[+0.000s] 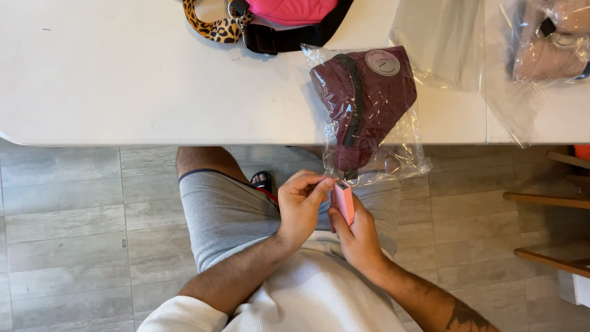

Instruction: The person places a decorative charm into a maroon fanny pack, then puts the pack into a clear plastic bag and seals it with a pink stapler. They then pick up a pink fanny pack and adjust its black strap.

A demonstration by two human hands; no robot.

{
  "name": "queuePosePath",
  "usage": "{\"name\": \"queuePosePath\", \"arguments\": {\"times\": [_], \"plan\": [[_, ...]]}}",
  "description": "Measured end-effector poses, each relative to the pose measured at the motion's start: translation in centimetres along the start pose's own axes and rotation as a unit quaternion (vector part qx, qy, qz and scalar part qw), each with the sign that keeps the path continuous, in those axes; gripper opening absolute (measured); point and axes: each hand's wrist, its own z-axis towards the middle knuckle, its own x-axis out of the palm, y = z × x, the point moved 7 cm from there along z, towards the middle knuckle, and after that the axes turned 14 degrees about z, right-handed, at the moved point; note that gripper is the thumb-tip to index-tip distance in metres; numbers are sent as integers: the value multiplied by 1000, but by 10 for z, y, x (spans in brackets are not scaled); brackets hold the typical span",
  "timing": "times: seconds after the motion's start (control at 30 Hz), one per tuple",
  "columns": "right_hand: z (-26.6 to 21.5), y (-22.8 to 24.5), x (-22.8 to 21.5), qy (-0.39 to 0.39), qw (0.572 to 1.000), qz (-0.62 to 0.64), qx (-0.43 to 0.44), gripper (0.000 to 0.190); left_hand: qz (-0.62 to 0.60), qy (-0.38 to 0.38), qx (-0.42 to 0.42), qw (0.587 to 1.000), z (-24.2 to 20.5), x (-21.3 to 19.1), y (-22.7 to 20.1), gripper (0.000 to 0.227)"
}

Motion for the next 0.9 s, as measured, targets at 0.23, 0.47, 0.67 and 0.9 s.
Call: {"name": "queuePosePath", "arguments": {"times": [0.23,0.47,0.67,0.9], "plan": [[-1,1,3,12,998,-25,-50,31,0,-15,13,1000,2,-2,-3,5],[3,29,-1,-21,997,-17,-77,14,-51,-32,74,995,6,-3,5,3],[6,22,-3,-24,995,-44,-82,23,-53,-35,80,995,5,-4,2,3],[-5,5,-5,16,995,-36,-89,28,-51,-32,78,995,8,-7,-7,3]]}}
